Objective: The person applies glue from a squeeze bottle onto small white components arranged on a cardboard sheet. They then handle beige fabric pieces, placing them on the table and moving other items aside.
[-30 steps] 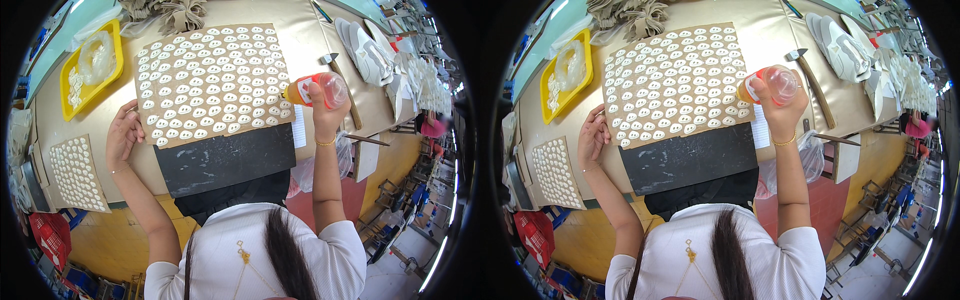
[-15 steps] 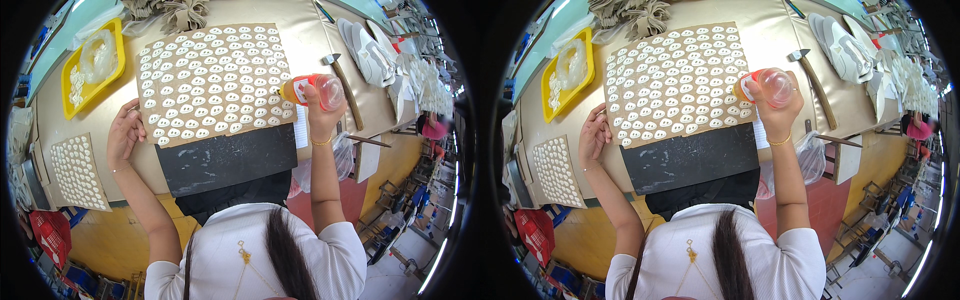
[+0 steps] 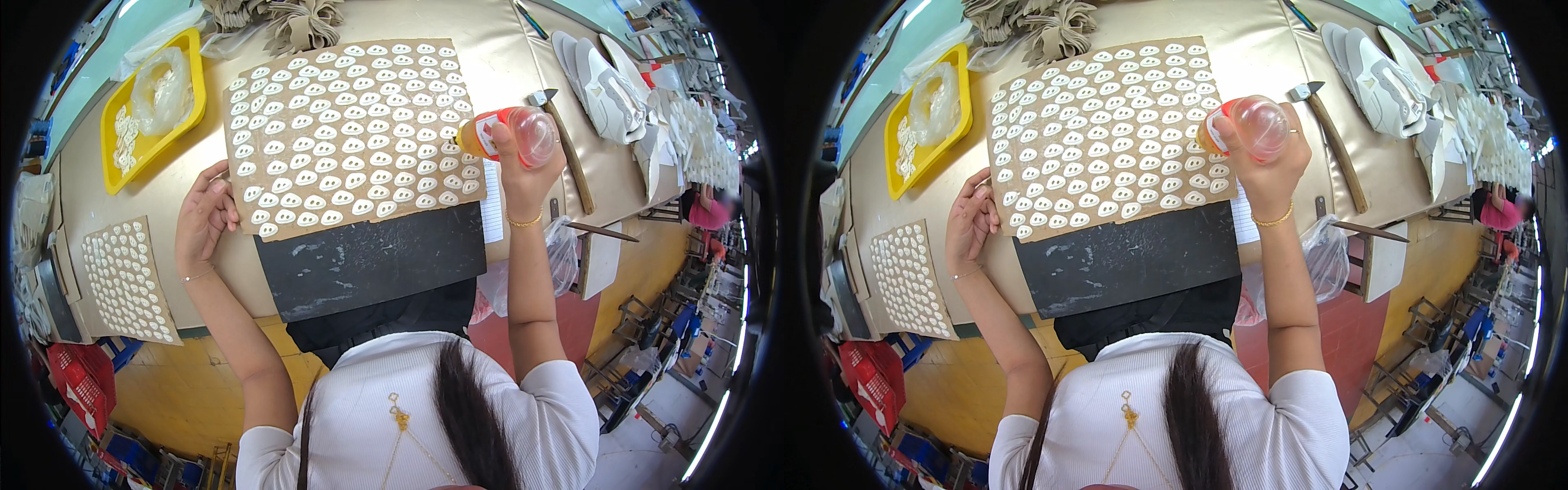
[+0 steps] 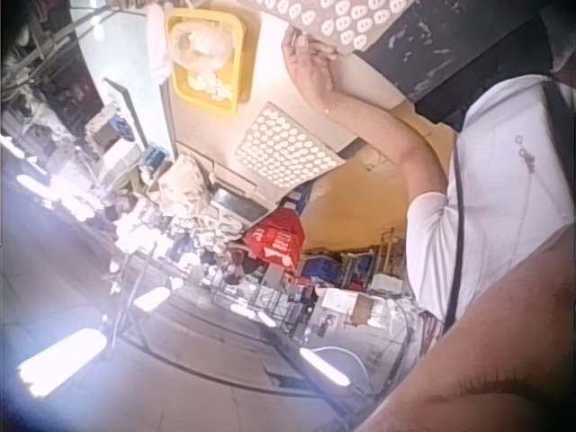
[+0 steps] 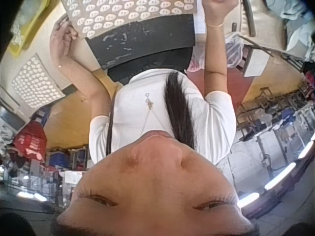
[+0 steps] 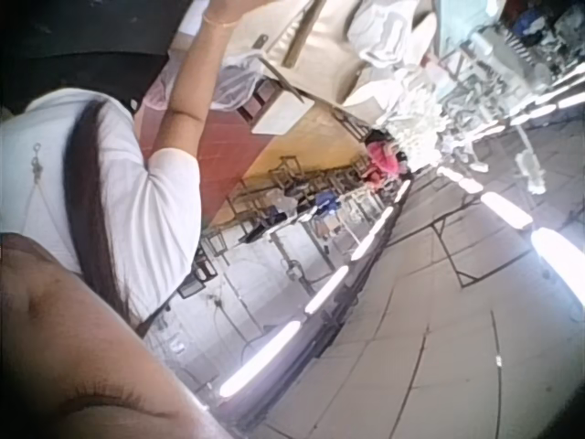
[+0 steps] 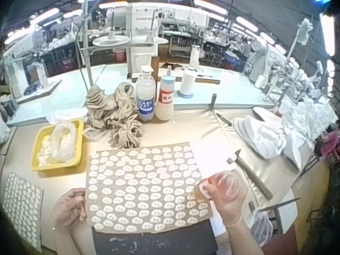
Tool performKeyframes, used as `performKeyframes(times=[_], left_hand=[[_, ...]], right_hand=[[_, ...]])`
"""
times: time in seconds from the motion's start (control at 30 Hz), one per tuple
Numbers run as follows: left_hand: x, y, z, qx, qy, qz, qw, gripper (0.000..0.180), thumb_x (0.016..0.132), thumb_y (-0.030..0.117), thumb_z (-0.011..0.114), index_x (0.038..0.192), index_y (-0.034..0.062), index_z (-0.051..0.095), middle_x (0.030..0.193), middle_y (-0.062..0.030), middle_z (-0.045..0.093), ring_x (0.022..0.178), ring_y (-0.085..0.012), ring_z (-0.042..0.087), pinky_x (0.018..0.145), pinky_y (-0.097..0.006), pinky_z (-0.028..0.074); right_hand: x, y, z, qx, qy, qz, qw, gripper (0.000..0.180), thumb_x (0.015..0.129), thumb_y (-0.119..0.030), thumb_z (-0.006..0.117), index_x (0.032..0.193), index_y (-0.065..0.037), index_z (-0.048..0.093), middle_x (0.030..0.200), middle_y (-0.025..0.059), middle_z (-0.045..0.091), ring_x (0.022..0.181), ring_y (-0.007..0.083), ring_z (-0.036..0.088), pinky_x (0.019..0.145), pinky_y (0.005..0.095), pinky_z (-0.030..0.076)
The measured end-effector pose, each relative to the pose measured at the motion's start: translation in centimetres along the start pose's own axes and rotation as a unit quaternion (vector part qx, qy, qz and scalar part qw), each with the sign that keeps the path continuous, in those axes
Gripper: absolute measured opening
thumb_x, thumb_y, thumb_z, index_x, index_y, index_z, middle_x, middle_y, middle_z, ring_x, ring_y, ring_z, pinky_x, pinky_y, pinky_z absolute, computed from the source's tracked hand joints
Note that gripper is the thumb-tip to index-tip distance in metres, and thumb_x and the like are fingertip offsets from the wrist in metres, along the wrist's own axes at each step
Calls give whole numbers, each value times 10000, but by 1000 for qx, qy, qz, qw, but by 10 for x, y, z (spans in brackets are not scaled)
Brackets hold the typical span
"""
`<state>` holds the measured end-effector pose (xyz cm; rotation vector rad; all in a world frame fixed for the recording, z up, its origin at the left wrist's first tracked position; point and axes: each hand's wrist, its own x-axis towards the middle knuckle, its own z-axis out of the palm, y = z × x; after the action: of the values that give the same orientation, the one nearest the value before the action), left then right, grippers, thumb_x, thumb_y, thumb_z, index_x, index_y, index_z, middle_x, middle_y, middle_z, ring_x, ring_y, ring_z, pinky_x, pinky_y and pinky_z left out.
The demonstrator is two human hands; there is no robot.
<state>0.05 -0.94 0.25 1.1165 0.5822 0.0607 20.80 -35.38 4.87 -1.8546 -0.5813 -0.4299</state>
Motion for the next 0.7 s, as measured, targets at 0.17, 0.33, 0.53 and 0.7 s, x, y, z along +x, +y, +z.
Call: performKeyframes(times=[0.17,0.33,0.53,0.7], left_hand=[[0,-1,-1,-4,3,-4,1000,366,928,109,488,1260,-30,416,835,-85,574,562,-90,567,445,-191,476],[1,-3,-5,-8,5,-1,1000,367,930,107,483,1263,-28,410,841,-92,578,562,-91,566,446,-196,479],[0,-2,-4,-12,-1,0,1000,371,931,109,486,1265,-29,404,837,-91,575,563,-94,567,447,-194,478],[0,0,-2,-7,1,-4,1000,372,932,110,487,1266,-29,403,837,-85,572,565,-94,570,447,-193,476]], right_hand=[[1,4,-8,-6,2,4,1000,295,731,-213,791,836,22,647,803,64,632,672,140,607,602,241,469],[-2,1,-12,2,-3,20,1000,293,740,-215,786,844,17,642,803,60,630,697,127,601,632,239,470],[2,4,-9,9,12,32,999,304,749,-216,782,870,18,630,813,55,631,717,117,597,656,235,472],[6,5,-3,14,15,24,999,306,748,-219,784,868,17,629,812,52,633,712,112,593,659,233,474]])
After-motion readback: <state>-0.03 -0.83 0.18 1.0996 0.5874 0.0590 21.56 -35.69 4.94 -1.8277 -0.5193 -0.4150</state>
